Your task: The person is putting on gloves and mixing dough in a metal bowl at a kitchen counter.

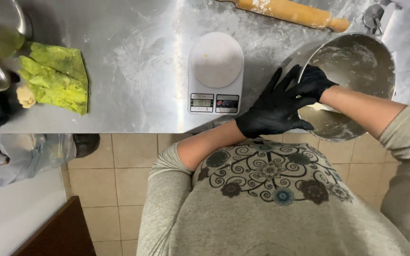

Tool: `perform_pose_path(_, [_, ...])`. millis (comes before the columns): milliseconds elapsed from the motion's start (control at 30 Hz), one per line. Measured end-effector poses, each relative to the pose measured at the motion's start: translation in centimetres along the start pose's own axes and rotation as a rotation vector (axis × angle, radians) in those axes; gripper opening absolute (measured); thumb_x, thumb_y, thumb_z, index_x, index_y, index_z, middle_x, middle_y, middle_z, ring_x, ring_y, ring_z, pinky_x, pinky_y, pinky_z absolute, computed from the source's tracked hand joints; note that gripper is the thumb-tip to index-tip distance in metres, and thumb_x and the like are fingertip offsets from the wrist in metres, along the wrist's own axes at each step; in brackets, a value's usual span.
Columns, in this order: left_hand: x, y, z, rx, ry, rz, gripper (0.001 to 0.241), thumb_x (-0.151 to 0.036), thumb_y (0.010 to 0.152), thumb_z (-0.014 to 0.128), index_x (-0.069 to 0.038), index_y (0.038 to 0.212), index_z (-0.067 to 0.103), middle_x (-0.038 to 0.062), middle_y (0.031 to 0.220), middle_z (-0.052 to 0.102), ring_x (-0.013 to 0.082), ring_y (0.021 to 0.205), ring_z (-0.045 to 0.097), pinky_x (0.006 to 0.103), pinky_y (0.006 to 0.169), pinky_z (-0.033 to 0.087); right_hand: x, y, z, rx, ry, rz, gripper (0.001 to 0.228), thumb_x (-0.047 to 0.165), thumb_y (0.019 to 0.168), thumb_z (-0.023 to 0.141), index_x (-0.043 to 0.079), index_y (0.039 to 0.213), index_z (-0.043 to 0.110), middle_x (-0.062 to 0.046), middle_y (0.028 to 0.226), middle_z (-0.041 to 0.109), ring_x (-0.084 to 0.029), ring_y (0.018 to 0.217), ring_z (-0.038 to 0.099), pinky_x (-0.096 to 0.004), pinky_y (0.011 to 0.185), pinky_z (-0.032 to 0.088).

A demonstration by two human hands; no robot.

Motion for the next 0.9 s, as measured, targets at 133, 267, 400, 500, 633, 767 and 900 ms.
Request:
perform_pose_path(133, [-0.3,-0.7,-0.2,-0.089,0.011,0.045,0.079,-0.066,0.085,0.072,-0.019,0.147,0.060,0.010,0.159,0.040,0.0433,0.155,0.020,0.0676,0.127,0.008,1.9,0.8,-2.9,0.067,0.050,0.175,0.044,0.048,0.066,0.076,0.013,0.094,0.075,-0.015,0.096,0.072,-0.037,0.093,0.069,-0.047,0.081,0.055])
perform_pose_path(267, [-0.1,-0.6,0.0,-0.018,0.014,-0.038,0.071,-0.068,0.082,0.074,-0.020,0.134,0.065,0.010,0.156,0.043,0.0428,0.156,0.022,0.0672,0.129,0.008,4.9,1.9,-8.9,0.118,0.106,0.366,0.049,0.052,0.066,0.079,0.010,0.092,0.075,-0.017,0.088,0.073,-0.036,0.087,0.070,-0.046,0.079,0.055])
perform_pose_path(400, [-0.3,-0.8,-0.1,-0.084,0.002,0.034,0.065,-0.062,0.084,0.076,-0.018,0.130,0.067,0.009,0.154,0.046,0.0432,0.155,0.023,0.0695,0.128,0.007,3.6,0.2,-8.7,0.239,-0.047,0.459,0.047,0.054,0.073,0.077,0.012,0.092,0.079,-0.015,0.096,0.075,-0.035,0.091,0.072,-0.044,0.081,0.057])
perform_pose_path(500, [-0.3,-1.0,-0.6,-0.132,-0.018,0.047,0.066,-0.063,0.084,0.076,-0.017,0.130,0.066,0.009,0.156,0.044,0.0425,0.155,0.023,0.0697,0.128,0.007,3.2,-0.3,-9.1,0.192,-0.113,0.419,0.048,0.055,0.080,0.074,0.010,0.097,0.078,-0.017,0.104,0.073,-0.034,0.096,0.071,-0.044,0.083,0.057])
perform_pose_path(633, [-0.7,-0.6,-0.8,-0.096,-0.002,0.012,0.064,-0.064,0.084,0.075,-0.017,0.127,0.067,0.005,0.157,0.045,0.0422,0.156,0.023,0.0696,0.128,0.008,4.2,-0.2,-10.3,0.260,0.021,0.554,0.066,0.061,0.081,0.076,0.004,0.114,0.075,-0.025,0.111,0.071,-0.038,0.101,0.069,-0.046,0.086,0.056])
perform_pose_path(767, [-0.8,-0.1,-0.7,-0.046,0.008,-0.014,0.067,-0.066,0.080,0.074,-0.019,0.127,0.068,0.003,0.154,0.046,0.0417,0.154,0.025,0.0710,0.126,0.008,-5.7,-2.1,3.0,0.500,0.175,0.498,0.056,0.056,0.084,0.068,0.010,0.113,0.079,-0.018,0.109,0.078,-0.031,0.097,0.075,-0.043,0.090,0.059])
perform_pose_path(900, [-0.5,-0.5,-0.3,-0.023,0.012,-0.048,0.066,-0.067,0.078,0.074,-0.018,0.123,0.070,0.005,0.153,0.046,0.0436,0.154,0.024,0.0708,0.126,0.009,-3.6,-0.8,2.9,0.336,0.280,0.272,0.054,0.052,0.078,0.067,0.011,0.112,0.077,-0.015,0.106,0.076,-0.031,0.096,0.072,-0.044,0.087,0.056])
Point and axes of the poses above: each hand's wrist, its own y-axis towards the middle knuckle, its own z-axis out of the palm, x = y × z, the point moved 5 cm from there along y, towards the middle knuckle
